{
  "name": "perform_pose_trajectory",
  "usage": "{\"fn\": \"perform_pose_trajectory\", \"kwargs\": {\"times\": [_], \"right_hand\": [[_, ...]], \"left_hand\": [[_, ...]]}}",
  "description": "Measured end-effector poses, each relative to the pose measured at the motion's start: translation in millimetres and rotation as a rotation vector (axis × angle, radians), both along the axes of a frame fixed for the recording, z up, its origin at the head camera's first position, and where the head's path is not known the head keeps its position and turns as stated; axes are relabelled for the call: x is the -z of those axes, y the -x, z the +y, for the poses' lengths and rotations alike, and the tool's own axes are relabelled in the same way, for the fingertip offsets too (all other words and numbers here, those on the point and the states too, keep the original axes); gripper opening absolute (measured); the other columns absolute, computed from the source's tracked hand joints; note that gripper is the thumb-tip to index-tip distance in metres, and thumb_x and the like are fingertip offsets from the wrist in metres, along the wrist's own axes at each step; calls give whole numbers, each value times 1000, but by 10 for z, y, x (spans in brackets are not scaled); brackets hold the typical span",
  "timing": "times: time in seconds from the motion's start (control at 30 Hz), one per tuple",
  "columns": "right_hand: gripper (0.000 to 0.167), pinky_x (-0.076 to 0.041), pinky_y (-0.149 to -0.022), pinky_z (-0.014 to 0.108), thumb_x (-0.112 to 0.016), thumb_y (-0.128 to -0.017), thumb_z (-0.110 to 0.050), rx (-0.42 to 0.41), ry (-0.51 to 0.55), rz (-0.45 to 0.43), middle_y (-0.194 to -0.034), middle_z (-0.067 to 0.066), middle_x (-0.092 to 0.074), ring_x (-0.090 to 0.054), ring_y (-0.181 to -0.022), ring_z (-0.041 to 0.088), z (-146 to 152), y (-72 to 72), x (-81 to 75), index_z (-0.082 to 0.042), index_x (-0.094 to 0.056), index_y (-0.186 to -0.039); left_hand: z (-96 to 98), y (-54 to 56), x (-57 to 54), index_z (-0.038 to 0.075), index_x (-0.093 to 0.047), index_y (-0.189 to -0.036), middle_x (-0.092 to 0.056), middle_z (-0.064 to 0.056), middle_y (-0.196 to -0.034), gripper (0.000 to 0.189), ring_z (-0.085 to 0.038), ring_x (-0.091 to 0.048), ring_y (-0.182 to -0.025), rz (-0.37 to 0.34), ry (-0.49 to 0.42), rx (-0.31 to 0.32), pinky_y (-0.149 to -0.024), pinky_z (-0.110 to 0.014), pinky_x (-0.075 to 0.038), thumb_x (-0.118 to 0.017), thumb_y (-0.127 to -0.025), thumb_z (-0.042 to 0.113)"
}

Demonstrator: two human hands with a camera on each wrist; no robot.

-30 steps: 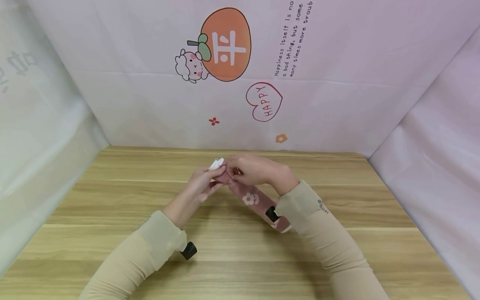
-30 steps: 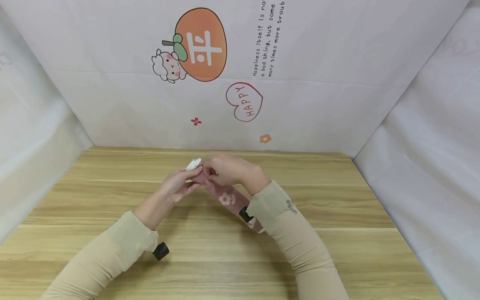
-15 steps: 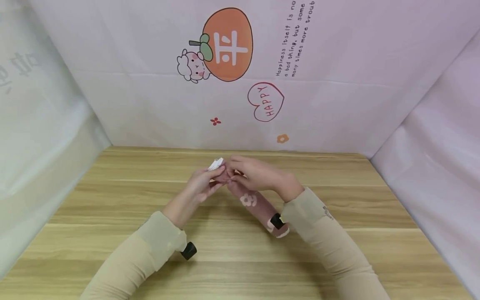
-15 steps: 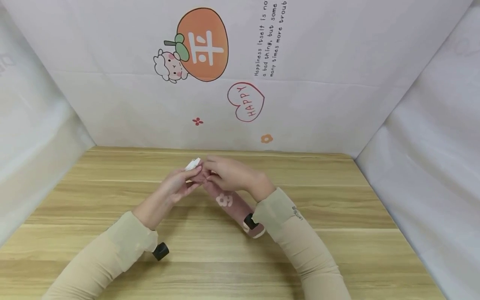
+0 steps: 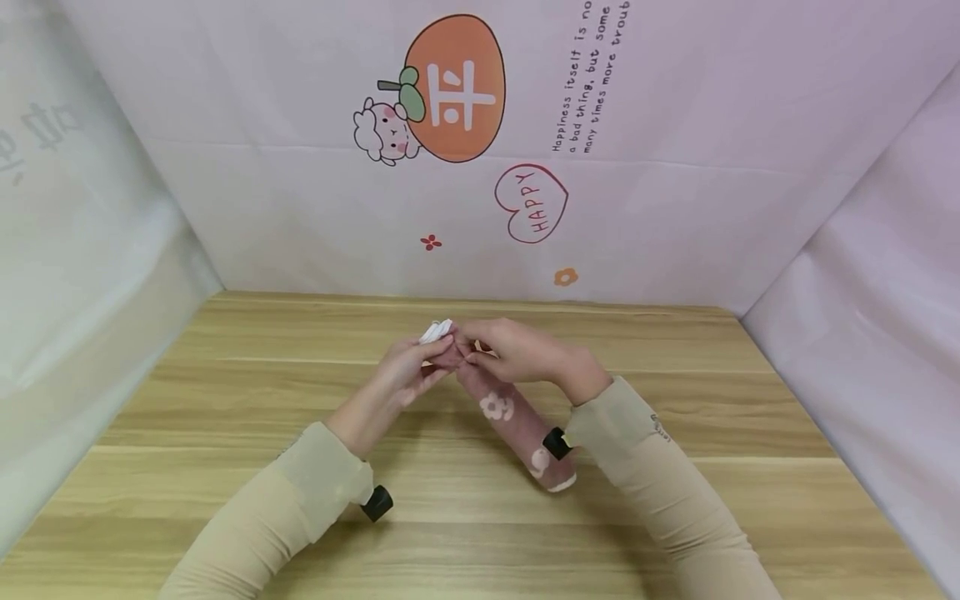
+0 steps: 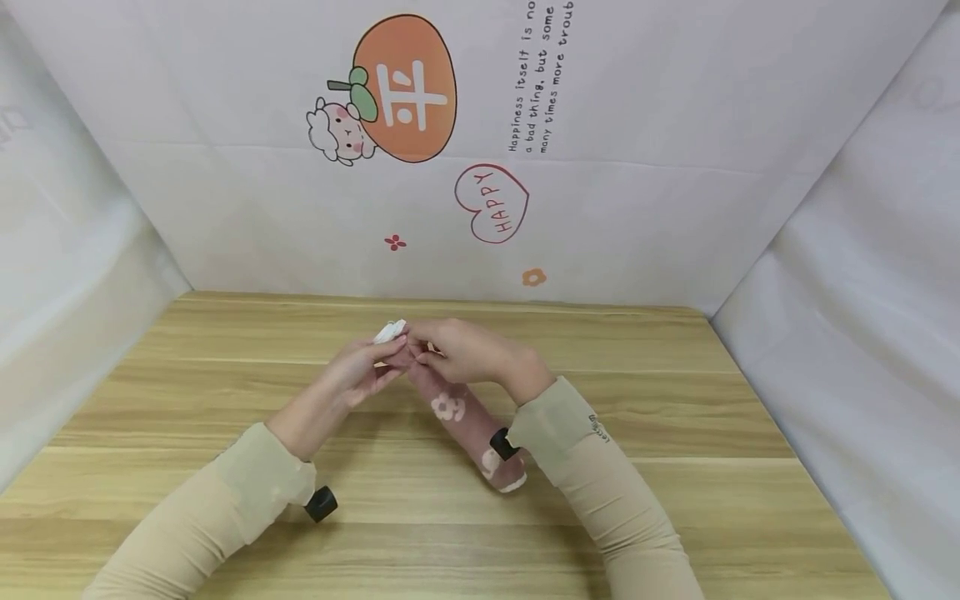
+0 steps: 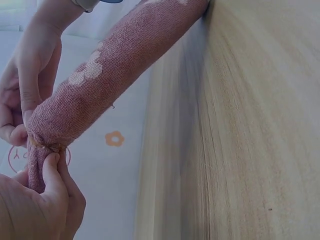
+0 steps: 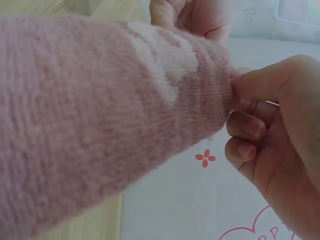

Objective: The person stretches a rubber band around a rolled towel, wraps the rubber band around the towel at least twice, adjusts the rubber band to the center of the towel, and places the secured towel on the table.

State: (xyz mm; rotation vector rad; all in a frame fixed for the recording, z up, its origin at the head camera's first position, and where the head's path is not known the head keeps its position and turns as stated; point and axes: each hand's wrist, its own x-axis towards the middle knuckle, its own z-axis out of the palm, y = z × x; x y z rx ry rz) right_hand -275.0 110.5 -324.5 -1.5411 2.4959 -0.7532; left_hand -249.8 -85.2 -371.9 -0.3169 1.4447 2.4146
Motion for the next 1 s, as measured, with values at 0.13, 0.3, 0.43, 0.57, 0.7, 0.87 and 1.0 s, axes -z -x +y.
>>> {"fn": "perform_pose_trajectory", "kwargs": {"times": [0.13, 0.3, 0.43, 0.57, 0.7, 0.87, 1.0], "right_hand": [[13, -48, -69, 26, -61, -99, 5, 11, -28, 13, -87, 0, -56, -54, -80, 16, -18, -14, -19, -7, -59, -95], [15, -49, -68, 25, -61, -99, 4, 47, -87, 35, -85, -1, -57, -53, -78, 12, -26, -53, -26, -9, -59, -92], [18, -49, -66, 24, -61, -100, 2, 62, -124, 57, -84, -2, -56, -52, -76, 11, -19, -88, -18, -11, -58, -89], [18, -48, -66, 24, -62, -99, 2, 65, -135, 89, -83, -3, -56, -51, -75, 10, -1, -115, -12, -11, -59, -88], [17, -47, -65, 24, -62, -99, 3, 70, -140, 105, -84, -3, -56, -51, -75, 10, 16, -127, -7, -11, -61, -89], [14, -50, -69, 25, -63, -99, 3, 89, -109, 125, -87, -2, -59, -55, -78, 11, 10, -112, -8, -9, -62, -92], [13, -52, -71, 24, -63, -99, 3, 104, -106, 137, -89, -1, -60, -56, -80, 12, 4, -96, 0, -9, -62, -93]], "left_hand": [[-40, -2, 2, -4, -60, -115, -62, -7, -99, 12, -13, -65, -80, -6, 19, 2, -75, -21, -59, -57, -104, 1], [-87, 0, -4, -5, -58, -119, -63, -7, -101, 17, -12, -67, -81, -9, 36, 13, -76, -22, -59, -58, -104, 2], [-110, 4, -18, -5, -58, -116, -64, -5, -96, 14, -10, -68, -79, 1, 60, 12, -74, -20, -59, -57, -104, 3], [-116, 23, -31, -3, -58, -112, -65, -3, -91, 10, -9, -68, -75, 3, 68, 3, -72, -19, -59, -57, -104, 3], [-113, 45, -44, -2, -57, -110, -63, -4, -91, 8, -10, -67, -74, -2, 64, -11, -72, -19, -59, -57, -104, 2], [-97, 40, -62, 0, -57, -114, -61, -3, -96, 11, -11, -64, -77, -12, 57, -18, -71, -19, -58, -58, -105, 6], [-82, 32, -57, 3, -58, -113, -60, -2, -95, 10, -12, -62, -78, -14, 58, -9, -70, -19, -57, -59, -105, 9]]}}
